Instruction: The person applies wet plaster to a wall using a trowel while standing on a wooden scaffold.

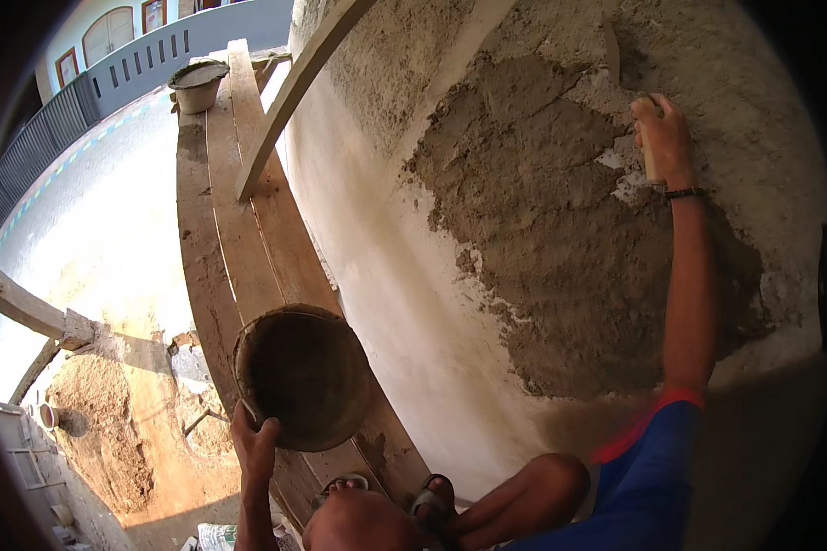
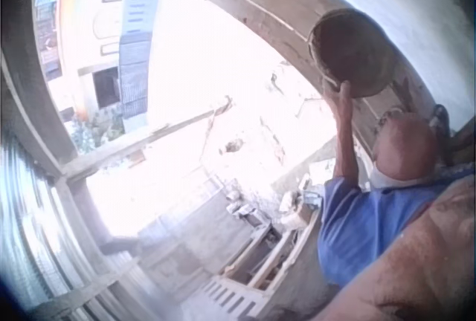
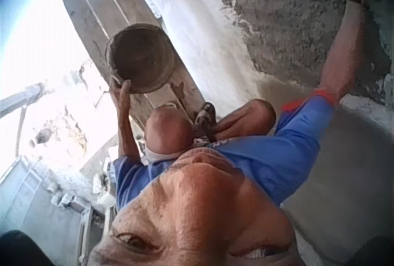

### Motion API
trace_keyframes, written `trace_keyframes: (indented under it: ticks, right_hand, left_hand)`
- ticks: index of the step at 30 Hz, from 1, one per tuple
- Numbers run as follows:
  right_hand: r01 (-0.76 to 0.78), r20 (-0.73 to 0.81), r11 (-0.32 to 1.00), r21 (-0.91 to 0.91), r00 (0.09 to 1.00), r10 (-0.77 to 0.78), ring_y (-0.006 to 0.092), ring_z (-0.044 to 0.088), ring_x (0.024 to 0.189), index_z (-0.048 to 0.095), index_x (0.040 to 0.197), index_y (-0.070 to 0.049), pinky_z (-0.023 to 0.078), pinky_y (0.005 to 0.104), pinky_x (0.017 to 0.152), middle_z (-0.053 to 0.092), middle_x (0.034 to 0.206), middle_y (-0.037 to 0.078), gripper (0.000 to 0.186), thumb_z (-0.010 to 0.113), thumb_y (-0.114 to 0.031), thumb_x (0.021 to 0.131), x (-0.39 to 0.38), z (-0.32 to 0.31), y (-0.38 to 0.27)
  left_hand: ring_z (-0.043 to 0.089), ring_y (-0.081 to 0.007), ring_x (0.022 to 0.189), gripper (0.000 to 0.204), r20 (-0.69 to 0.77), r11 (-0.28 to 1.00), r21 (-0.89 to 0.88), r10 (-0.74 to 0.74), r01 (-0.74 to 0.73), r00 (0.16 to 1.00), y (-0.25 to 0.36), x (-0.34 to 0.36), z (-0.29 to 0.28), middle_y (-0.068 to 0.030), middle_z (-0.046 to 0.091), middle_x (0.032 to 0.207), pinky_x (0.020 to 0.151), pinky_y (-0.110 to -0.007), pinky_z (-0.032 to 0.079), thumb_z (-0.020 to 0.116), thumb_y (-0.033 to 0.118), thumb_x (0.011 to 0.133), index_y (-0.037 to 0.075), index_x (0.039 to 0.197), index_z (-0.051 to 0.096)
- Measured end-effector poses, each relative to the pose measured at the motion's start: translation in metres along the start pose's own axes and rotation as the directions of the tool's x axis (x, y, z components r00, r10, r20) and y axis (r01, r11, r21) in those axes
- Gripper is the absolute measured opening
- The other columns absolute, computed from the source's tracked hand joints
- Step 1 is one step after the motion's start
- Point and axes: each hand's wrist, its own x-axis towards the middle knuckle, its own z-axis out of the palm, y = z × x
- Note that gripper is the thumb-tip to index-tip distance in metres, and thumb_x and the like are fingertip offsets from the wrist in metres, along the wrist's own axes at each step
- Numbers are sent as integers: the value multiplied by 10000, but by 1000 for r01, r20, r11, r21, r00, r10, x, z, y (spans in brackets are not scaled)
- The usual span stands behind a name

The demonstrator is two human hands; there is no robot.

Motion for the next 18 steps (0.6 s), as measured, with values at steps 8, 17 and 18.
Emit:
trace_keyframes:
  ticks: [8, 17, 18]
  right_hand:
    - [-188, 482, 979, 76, 867, 129, 103, 599, 614, 499, 1360, 19, 531, 301, 544, 631, 890, 81, 542, 654, -276, 934, -118, 52, -42]
    - [-96, 627, 982, -162, 758, 178, 403, 604, 1143, 542, 1309, 55, 504, 466, 937, 624, 1219, 273, 549, 682, -234, 863, -210, 164, 48]
    - [-135, 551, 978, -158, 810, 201, 411, 602, 1138, 547, 1307, 52, 507, 468, 934, 625, 1212, 277, 551, 684, -233, 856, -204, 172, 66]
  left_hand:
    - [572, -225, 942, 458, -83, 995, 8, 99, -99, 992, -12, 4, -12, -152, 624, 1032, 883, -356, 470, 585, 89, 743, -65, 1173, 555]
    - [579, -218, 896, 444, -45, 998, 4, 65, -65, 997, -6, 5, -11, -142, 632, 985, 843, -347, 480, 586, 100, 751, -75, 1158, 552]
    - [577, -214, 883, 439, -45, 997, 2, 80, -80, 996, -3, 5, -12, -138, 633, 974, 834, -345, 481, 584, 100, 751, -75, 1152, 552]
